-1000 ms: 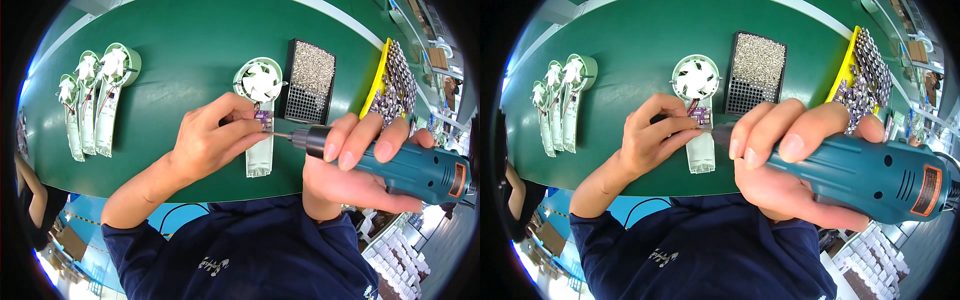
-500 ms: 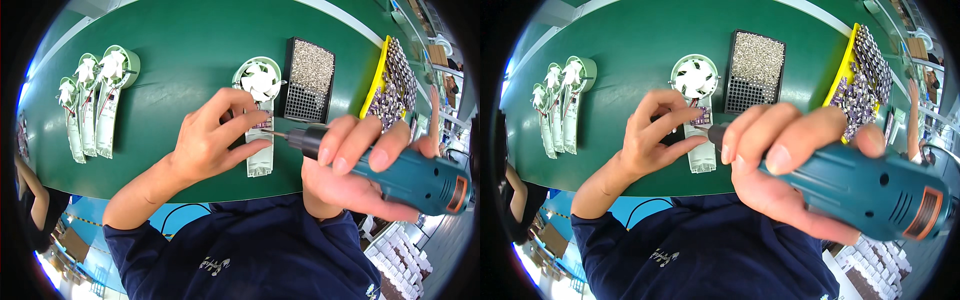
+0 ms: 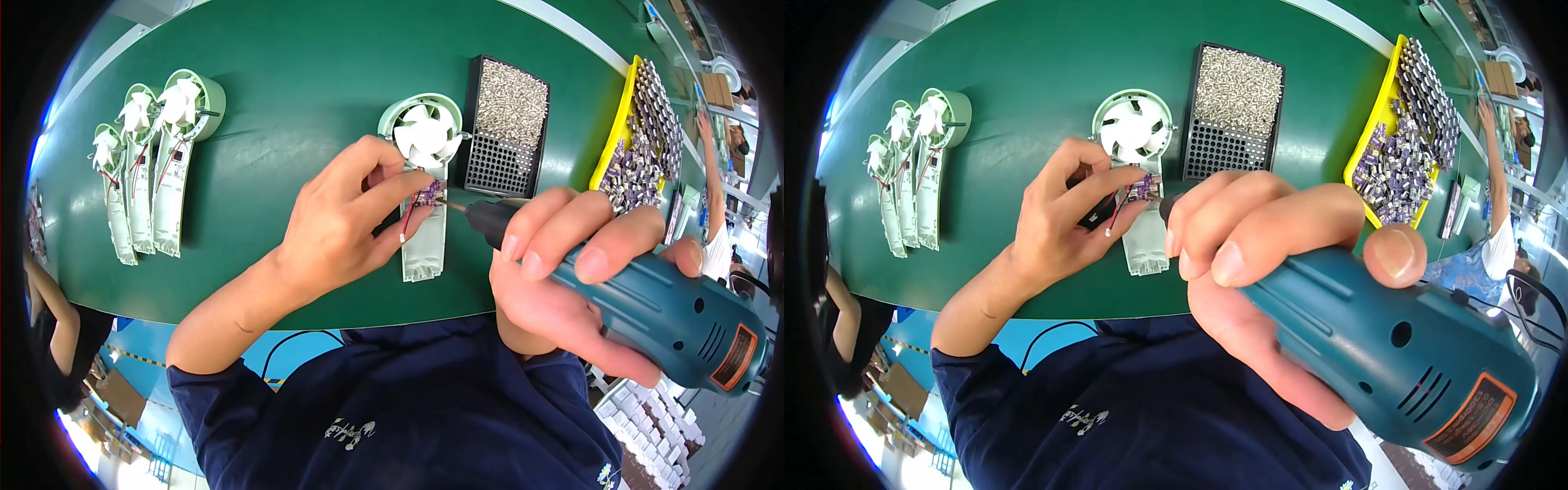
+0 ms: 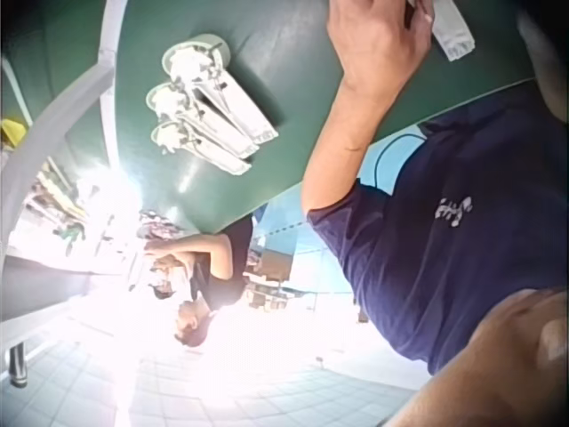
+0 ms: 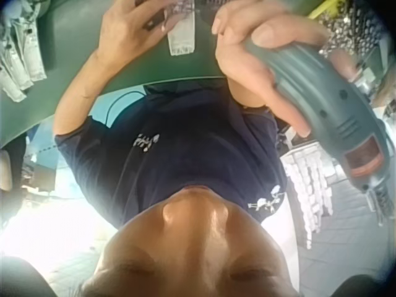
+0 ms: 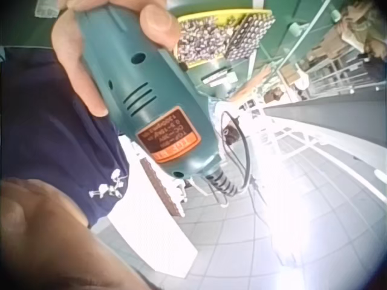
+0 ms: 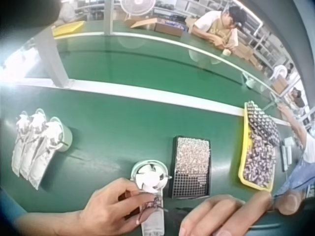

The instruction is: The recorder is assembling handheld fans by placing PCBs into the housing and securing them with screws using an electric screwdriver.

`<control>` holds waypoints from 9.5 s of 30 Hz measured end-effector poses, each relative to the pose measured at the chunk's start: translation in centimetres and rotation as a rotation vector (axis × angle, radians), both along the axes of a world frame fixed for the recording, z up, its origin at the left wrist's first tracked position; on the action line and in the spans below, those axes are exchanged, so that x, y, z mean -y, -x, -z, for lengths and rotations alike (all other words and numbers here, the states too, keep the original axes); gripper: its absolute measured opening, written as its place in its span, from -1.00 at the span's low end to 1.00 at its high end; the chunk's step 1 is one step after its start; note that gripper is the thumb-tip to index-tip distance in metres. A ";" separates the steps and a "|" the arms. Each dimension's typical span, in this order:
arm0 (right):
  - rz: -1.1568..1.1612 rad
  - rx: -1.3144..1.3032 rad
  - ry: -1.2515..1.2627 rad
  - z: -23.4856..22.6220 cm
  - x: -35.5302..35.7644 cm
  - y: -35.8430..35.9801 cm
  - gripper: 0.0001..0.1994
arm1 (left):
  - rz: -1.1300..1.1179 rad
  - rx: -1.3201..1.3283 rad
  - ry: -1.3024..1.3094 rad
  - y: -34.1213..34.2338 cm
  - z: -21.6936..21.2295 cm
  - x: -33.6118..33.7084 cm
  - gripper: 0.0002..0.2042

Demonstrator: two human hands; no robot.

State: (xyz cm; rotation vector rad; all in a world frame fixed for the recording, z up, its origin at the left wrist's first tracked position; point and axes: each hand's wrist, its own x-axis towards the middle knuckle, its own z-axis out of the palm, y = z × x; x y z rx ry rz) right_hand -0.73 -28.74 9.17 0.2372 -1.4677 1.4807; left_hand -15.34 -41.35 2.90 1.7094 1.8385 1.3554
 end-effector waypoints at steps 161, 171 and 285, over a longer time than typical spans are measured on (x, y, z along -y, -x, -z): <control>-0.027 1.292 -1.393 -4.1 -2.5 1.8 -0.87 | 0.004 0.281 -0.007 0.2 0.9 0.2 -0.73; -0.060 1.325 -1.493 -4.5 -1.7 3.1 -0.88 | 0.004 0.276 -0.020 0.1 1.4 0.3 -0.72; -0.410 1.436 -2.002 -6.0 0.1 7.7 -0.70 | -0.025 0.341 -0.008 0.4 1.4 0.3 -0.52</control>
